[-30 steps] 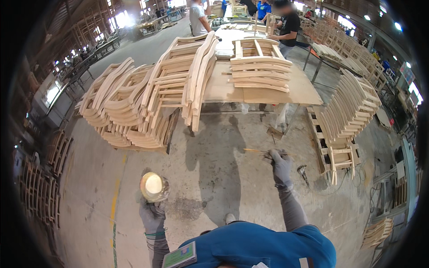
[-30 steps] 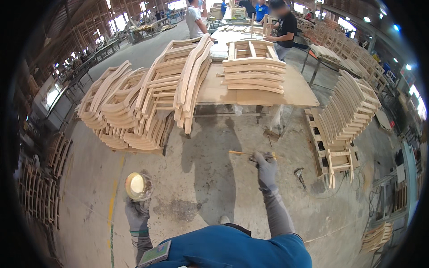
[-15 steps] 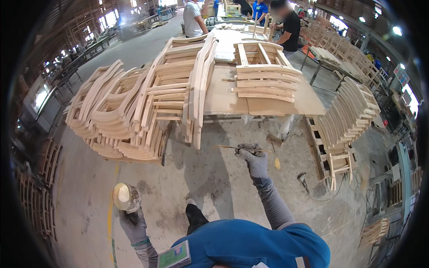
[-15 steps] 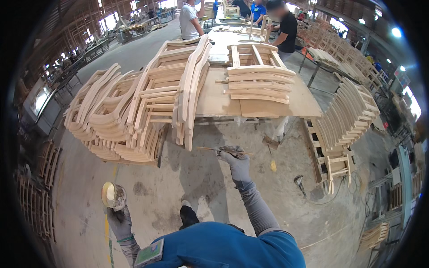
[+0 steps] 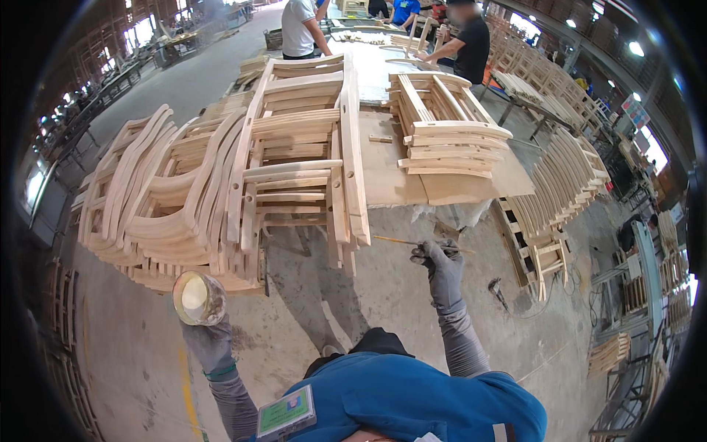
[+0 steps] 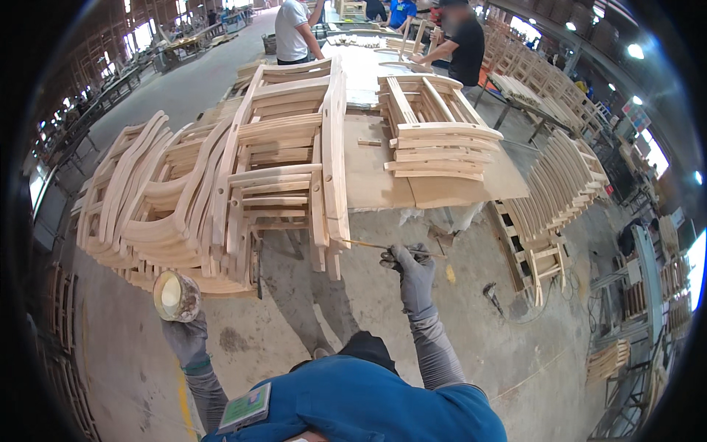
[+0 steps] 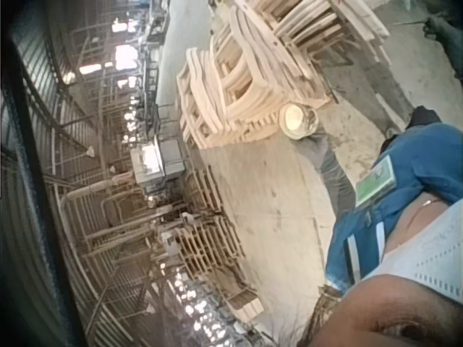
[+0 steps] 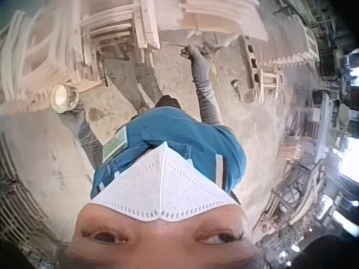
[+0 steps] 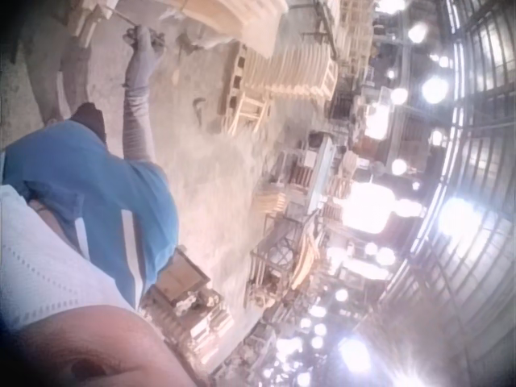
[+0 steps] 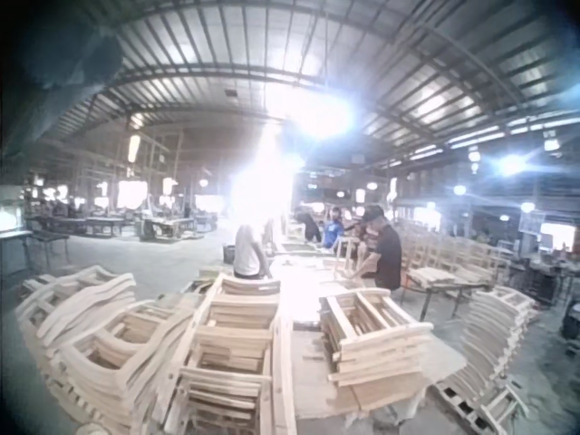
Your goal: The person pours a yellow liquid into a small container, then uses a spray gun to mix it. They then use a brush to apply the mixed liquid to wooden chair frames in a workshop.
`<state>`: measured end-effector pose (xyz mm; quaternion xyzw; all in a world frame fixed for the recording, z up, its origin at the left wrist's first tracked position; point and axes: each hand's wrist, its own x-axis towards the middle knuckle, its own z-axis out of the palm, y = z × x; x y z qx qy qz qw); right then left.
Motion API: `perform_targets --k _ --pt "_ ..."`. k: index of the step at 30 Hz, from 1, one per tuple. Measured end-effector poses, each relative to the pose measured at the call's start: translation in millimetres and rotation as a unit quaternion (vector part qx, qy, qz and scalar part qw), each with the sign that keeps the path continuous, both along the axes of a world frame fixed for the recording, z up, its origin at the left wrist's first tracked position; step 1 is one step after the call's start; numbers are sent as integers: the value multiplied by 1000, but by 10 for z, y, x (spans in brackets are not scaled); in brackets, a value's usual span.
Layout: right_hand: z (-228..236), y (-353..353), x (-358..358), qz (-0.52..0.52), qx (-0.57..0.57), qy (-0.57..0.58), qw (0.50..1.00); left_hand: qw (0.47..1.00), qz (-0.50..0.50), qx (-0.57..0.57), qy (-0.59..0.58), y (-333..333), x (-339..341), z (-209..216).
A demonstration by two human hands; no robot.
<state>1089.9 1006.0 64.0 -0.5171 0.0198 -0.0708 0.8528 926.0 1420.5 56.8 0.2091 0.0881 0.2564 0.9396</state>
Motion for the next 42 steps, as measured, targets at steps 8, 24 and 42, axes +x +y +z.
perform_targets --k 8,24,42 --pt "256 380 784 8 5 -42 999 970 -175 -43 -165 309 1015 -346" --pt "308 589 2058 32 8 -65 997 986 -142 -37 -77 -36 2584 349" --pt "693 975 1696 -98 -109 -80 986 933 -337 -101 -79 209 3429 261"
